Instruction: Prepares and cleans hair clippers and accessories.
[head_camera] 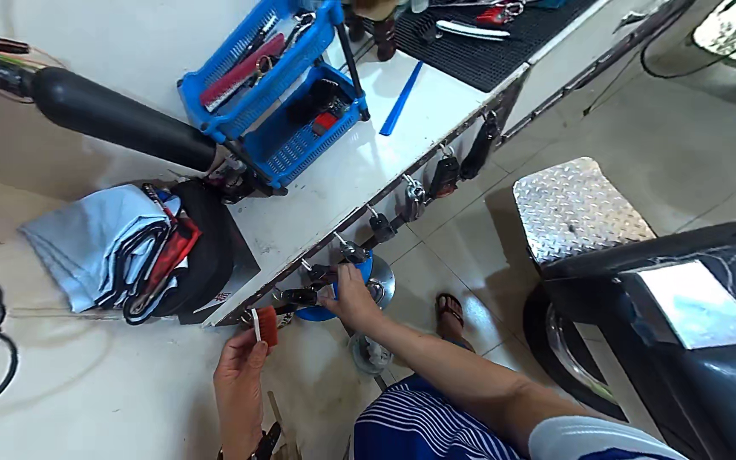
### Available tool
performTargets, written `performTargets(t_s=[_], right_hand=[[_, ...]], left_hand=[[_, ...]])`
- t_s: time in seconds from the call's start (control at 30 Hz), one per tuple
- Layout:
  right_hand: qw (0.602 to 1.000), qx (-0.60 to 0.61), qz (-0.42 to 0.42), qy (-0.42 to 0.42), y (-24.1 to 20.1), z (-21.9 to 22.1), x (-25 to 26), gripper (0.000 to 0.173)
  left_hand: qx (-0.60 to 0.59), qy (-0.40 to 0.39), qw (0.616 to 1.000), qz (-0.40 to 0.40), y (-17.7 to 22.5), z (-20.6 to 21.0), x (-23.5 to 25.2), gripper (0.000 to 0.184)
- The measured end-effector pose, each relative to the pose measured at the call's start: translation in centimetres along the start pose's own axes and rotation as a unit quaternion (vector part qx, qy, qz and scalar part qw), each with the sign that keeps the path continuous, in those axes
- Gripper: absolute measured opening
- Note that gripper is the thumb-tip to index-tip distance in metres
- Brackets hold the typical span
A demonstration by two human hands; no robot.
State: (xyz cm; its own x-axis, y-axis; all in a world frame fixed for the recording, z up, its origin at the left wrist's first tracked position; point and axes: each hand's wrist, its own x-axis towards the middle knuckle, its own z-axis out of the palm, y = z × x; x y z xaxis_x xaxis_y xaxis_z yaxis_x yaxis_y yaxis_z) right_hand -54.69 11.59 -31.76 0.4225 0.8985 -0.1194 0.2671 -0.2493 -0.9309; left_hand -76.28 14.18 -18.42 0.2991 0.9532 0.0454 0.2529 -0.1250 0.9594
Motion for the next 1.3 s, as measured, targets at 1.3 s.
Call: performTargets(t_s=[1.3], right_hand=[[0.805,-0.129,0.120,-0.567,-3.2,-19.9,-9.4,0.061]], left_hand=[[-0.214,-0.749,0.615,-0.122,-5.5,14.8,-1.3,0.028]])
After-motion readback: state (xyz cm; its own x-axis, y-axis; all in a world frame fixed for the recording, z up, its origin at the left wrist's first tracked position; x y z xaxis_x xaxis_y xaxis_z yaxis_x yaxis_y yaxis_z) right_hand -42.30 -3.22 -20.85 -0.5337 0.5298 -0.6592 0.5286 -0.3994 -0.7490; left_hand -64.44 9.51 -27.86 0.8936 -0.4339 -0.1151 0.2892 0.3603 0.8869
